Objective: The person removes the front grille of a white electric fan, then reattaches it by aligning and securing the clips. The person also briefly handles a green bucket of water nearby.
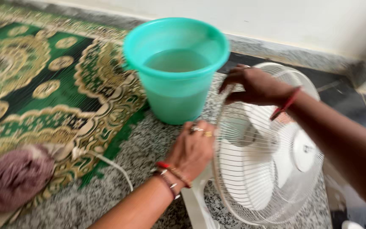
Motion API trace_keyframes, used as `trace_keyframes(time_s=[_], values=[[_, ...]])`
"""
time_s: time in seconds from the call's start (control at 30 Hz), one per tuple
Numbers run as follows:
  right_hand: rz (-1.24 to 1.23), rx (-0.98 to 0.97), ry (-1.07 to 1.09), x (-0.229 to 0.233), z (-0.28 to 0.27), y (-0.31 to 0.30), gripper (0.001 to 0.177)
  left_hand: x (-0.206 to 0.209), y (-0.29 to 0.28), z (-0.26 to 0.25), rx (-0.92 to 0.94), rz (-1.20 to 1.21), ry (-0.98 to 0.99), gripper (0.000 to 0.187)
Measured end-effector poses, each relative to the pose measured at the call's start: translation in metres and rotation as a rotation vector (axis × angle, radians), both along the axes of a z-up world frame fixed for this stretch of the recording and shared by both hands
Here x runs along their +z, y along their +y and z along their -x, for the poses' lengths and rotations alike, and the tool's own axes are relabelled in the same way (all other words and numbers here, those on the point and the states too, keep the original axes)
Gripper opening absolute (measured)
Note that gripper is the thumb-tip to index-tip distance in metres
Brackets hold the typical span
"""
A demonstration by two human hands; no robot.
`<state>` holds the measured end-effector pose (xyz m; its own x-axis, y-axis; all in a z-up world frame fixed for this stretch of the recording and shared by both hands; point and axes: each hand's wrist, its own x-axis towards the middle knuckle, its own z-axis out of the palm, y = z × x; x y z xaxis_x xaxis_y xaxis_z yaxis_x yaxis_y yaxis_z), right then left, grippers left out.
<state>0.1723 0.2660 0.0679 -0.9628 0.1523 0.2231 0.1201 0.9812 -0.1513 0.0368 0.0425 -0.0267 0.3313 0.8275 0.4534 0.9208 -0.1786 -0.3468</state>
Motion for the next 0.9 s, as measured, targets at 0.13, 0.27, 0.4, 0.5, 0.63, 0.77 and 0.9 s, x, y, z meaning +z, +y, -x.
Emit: trace_keyframes(time_s=[0.13, 0.27, 0.4, 0.5, 0.63, 0.77, 0.9], values=[[-0.013, -0.109, 0.308, -0.018, -0.013, -0.013, 0.032, 0.007, -0.013, 0.005, -0.002, -0.021, -0.061, 0.021], [0.048, -0.194, 0.294, -0.022, -0.003, -0.021, 0.032, 0.02, -0.025, 0.007, 0.017, -0.035, -0.067, 0.027], [0.042, -0.246, 0.266, -0.012, 0.016, -0.032, 0.037, 0.031, -0.032, 0.012, 0.01, 0.015, -0.127, 0.031], [0.058, -0.292, 0.221, -0.006, 0.026, -0.036, 0.037, 0.032, -0.036, 0.014, 0.046, 0.028, -0.138, 0.034], [0.076, -0.324, 0.199, 0.0, 0.028, -0.041, 0.036, 0.029, -0.038, 0.015, 0.079, 0.006, -0.158, 0.04], [0.053, -0.341, 0.181, 0.007, 0.03, -0.043, 0.041, 0.03, -0.039, 0.021, 0.126, 0.064, -0.186, 0.045], [0.066, -0.335, 0.185, 0.009, 0.033, -0.04, 0.044, 0.029, -0.039, 0.028, 0.11, 0.072, -0.148, 0.048]])
